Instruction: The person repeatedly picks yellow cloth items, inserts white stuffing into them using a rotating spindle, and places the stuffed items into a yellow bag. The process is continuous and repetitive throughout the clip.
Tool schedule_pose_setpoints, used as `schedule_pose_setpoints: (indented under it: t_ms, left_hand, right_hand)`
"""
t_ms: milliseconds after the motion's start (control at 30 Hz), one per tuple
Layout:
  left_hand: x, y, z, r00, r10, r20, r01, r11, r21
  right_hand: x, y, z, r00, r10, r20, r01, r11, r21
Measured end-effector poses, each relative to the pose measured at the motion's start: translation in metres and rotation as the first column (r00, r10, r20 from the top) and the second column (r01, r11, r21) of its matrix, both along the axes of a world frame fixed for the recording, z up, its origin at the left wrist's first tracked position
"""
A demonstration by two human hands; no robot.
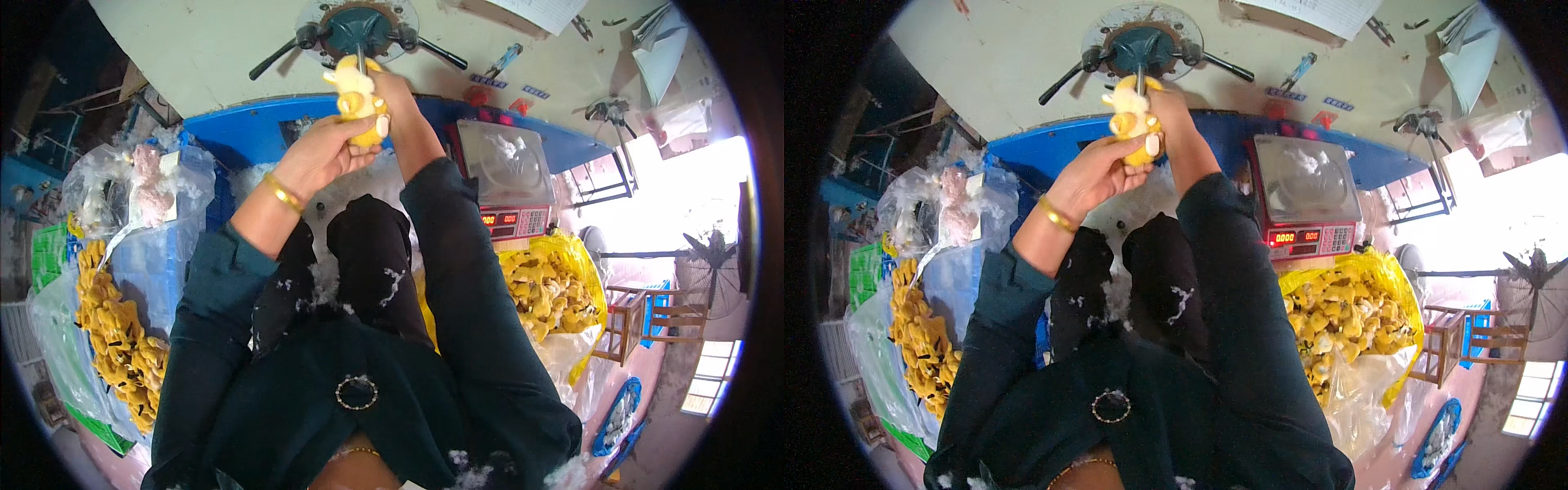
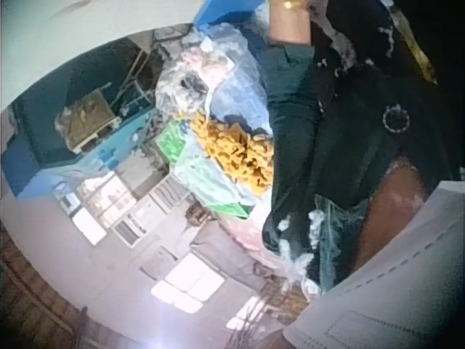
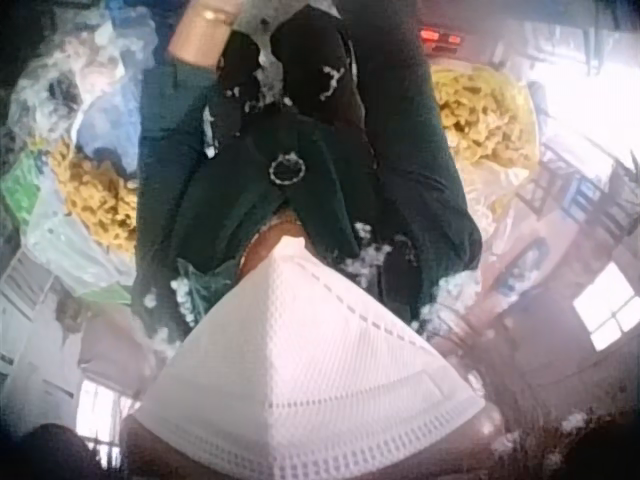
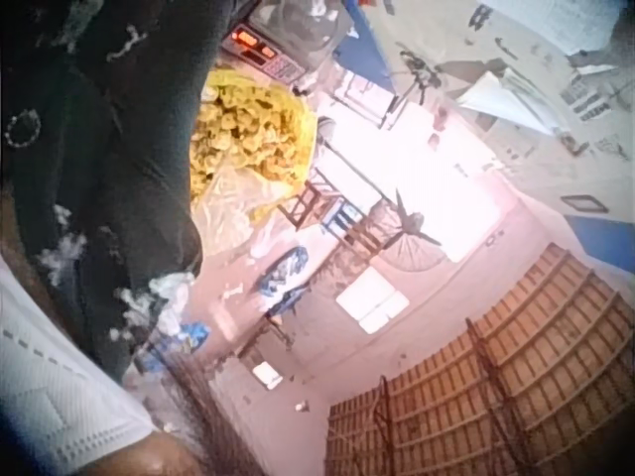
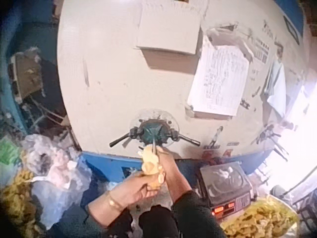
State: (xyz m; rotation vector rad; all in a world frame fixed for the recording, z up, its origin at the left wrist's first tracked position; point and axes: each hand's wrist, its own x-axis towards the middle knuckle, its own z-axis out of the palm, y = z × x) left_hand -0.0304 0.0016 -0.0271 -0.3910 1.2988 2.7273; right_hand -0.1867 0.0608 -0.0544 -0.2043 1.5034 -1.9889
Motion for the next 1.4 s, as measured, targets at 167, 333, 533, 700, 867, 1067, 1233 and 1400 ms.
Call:
schedule_pose_setpoints:
  t_ms: [167,333,533,700,867,1067,1233,1400]
  left_hand:
    - [-0.009,0.010,0.005,0.993,0.083,0.079,-0.083,0.997,0.005]
    - [0.024,0.018,0.001,1.000,0.004,0.027,-0.004,1.000,-0.004]
    - [0.009,-0.026,-0.010,0.993,-0.118,0.031,0.117,0.993,0.030]
    - [-0.011,-0.028,-0.007,0.996,-0.044,0.080,0.050,0.996,-0.075]
    - [0.021,-0.023,0.001,0.999,0.024,0.041,-0.018,0.990,-0.143]
    - [-0.020,-0.054,-0.031,0.981,0.009,-0.196,-0.107,0.864,-0.493]
    - [-0.004,-0.048,-0.036,0.990,-0.006,-0.138,-0.068,0.846,-0.528]
    - [0.031,-0.028,-0.030,0.997,-0.062,-0.038,0.038,0.894,-0.446]
  right_hand:
    - [0.011,0.006,0.010,0.982,0.010,-0.188,0.000,0.999,0.053]
    - [0.045,0.028,0.002,0.997,-0.053,-0.055,0.056,0.997,0.051]
    - [0.045,0.017,0.006,0.993,-0.104,0.062,0.109,0.991,-0.082]
    - [0.040,0.011,0.023,0.977,-0.213,-0.014,0.213,0.977,-0.004]
    - [0.076,0.034,0.013,0.970,-0.240,0.047,0.242,0.969,-0.044]
    - [0.070,0.015,0.008,0.944,-0.330,0.003,0.327,0.935,-0.140]
    - [0.078,0.023,0.004,0.930,-0.363,0.063,0.368,0.917,-0.153]
    - [0.088,0.040,0.006,0.965,-0.251,0.073,0.258,0.958,-0.128]
